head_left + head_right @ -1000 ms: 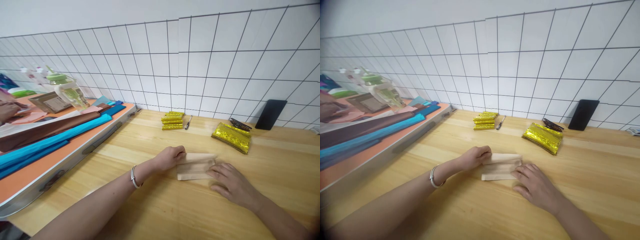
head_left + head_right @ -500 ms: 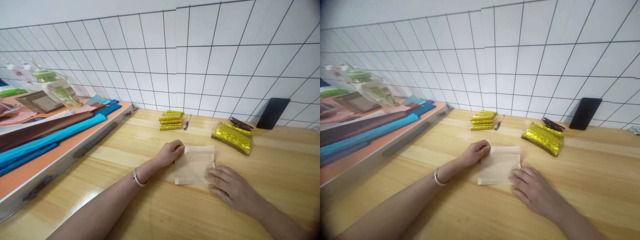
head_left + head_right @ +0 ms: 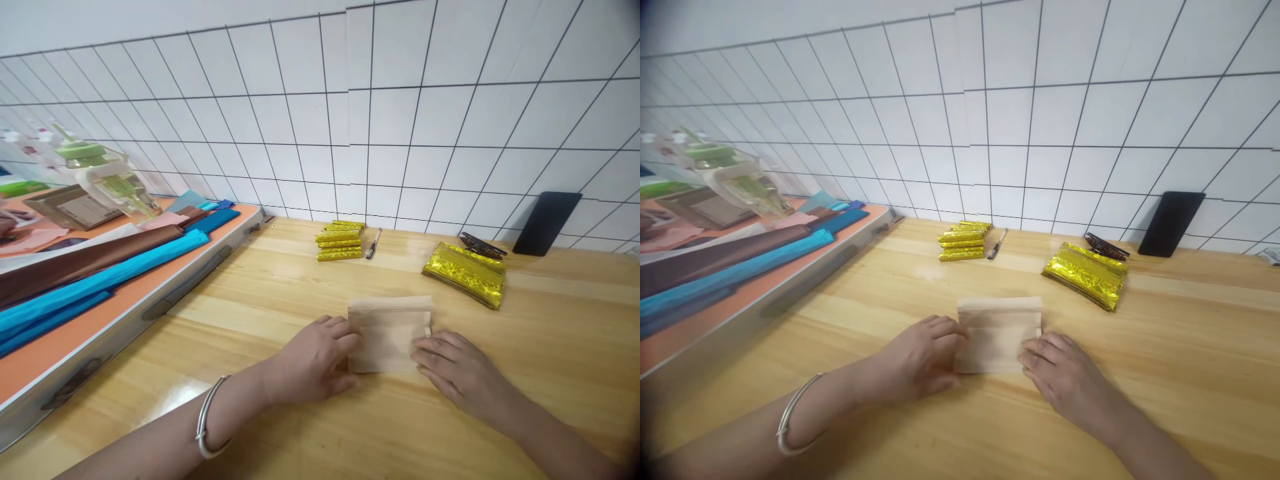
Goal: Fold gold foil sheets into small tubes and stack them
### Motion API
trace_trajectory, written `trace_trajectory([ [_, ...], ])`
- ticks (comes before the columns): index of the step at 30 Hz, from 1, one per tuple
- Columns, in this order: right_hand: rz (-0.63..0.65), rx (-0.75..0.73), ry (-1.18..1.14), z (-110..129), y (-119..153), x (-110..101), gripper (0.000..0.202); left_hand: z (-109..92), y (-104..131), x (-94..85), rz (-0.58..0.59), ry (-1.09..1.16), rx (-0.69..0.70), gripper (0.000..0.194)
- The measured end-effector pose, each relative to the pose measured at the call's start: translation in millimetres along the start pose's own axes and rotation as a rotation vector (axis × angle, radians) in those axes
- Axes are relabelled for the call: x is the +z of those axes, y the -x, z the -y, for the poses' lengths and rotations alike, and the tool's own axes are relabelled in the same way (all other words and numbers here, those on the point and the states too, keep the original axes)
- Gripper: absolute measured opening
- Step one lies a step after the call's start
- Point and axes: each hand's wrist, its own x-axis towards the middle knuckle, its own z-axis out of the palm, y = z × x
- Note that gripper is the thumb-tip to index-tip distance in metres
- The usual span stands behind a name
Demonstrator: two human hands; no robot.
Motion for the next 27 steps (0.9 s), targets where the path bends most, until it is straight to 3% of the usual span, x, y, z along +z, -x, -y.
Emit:
trace_trajectory([
  [4, -0.003, 0.028, -0.027, 0.0, 0.1, 0.6, 0.024, -12.9, -2.7, 14.8, 0.031, -0.151, 0.015, 0.014],
  [10, 0.048, 0.061, -0.055, 1.0, 3.9, -1.3, 0.033, -15.9, -7.3, 26.9, 0.036, -0.306, 0.072, 0.015],
  [14, 0.07, 0.08, -0.058, 4.6, 3.7, -2.8, 0.045, -11.2, -8.8, 31.8, -0.02, -0.212, -0.03, 0.014],
  [20, 0.013, 0.118, -0.06, 7.1, 2.2, 0.7, 0.034, 0.2, -13.8, 35.7, -0.145, 0.037, -0.132, 0.014],
  [24, -0.044, 0.151, -0.077, 4.6, 6.6, 4.5, 0.024, -0.3, -11.4, 29.8, -0.123, 0.141, -0.17, 0.006],
  [27, -0.071, 0.146, -0.092, 4.4, 7.1, 4.7, 0.02, -4.8, -7.2, 25.0, -0.087, 0.165, -0.196, 0.022],
])
